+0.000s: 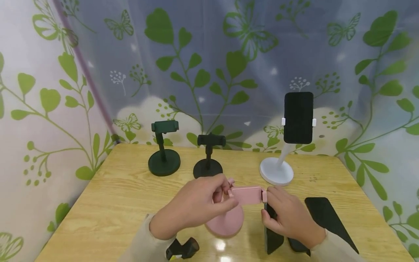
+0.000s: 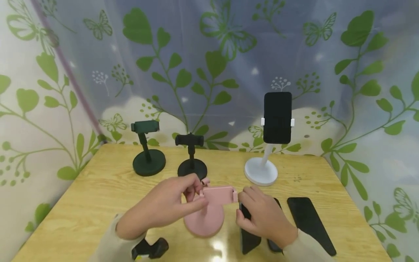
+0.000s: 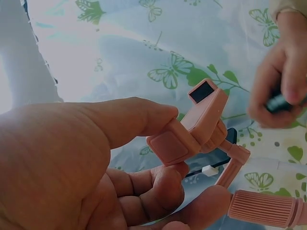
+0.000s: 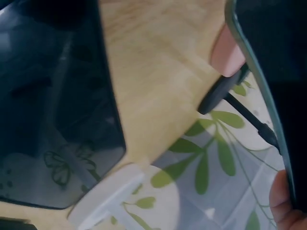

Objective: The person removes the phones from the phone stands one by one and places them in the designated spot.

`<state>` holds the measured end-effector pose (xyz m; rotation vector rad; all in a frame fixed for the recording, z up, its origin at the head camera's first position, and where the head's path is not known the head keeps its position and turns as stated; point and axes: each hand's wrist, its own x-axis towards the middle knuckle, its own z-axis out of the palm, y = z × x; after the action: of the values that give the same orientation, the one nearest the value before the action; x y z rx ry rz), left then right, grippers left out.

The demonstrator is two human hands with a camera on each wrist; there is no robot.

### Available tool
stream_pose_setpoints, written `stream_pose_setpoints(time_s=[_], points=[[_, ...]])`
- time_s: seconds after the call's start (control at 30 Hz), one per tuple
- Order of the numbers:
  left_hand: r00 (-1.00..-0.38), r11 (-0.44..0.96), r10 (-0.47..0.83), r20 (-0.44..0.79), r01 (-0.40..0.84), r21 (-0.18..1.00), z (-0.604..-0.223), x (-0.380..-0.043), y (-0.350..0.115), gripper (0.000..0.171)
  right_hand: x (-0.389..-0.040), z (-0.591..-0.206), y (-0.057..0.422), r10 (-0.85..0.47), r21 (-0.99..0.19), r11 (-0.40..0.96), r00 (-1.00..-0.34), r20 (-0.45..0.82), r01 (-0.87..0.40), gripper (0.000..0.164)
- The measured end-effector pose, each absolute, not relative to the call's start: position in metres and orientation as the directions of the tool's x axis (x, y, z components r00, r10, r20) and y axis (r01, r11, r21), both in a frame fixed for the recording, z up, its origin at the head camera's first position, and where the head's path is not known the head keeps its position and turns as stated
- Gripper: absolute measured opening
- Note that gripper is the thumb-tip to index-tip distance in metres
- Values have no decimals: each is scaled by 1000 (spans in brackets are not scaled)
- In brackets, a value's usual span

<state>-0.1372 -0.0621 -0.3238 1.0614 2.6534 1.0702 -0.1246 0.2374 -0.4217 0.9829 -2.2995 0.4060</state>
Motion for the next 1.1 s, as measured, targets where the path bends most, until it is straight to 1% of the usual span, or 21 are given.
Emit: stream_pose_setpoints(time_s=[0.1,0.17,0.33,0.47,0.63,0.73,0.87,1.1], points=[[-753,513,637,167,575,637,-324,-137,-62,17,-129,-429,239,-566,-59,700,-603,563,-712,31],[-752,515,637,170,579,632,-323,-138,-62,19,-133,-433,239,-563,-71,716,-635,528,-694,38],[-747,512,640,178,588,627,-324,-138,-62,20,-139,-440,237,-542,-90,779,-738,403,-621,33],[-748,511,643,166,580,635,-323,-138,-62,19,-142,-444,234,-517,-98,811,-784,345,-578,30],[-752,515,641,155,571,639,-323,-138,-62,16,-147,-447,230,-427,-201,849,-859,283,-489,21],[-753,520,640,153,570,636,-323,-138,-63,16,-149,-451,228,-379,-234,874,-899,220,-426,24],[-756,532,635,159,576,621,-324,-138,-63,16,-151,-457,226,-332,-243,900,-931,152,-361,35],[-756,535,632,171,586,609,-324,-138,-63,16,-154,-461,224,-294,-215,922,-944,151,-321,37]])
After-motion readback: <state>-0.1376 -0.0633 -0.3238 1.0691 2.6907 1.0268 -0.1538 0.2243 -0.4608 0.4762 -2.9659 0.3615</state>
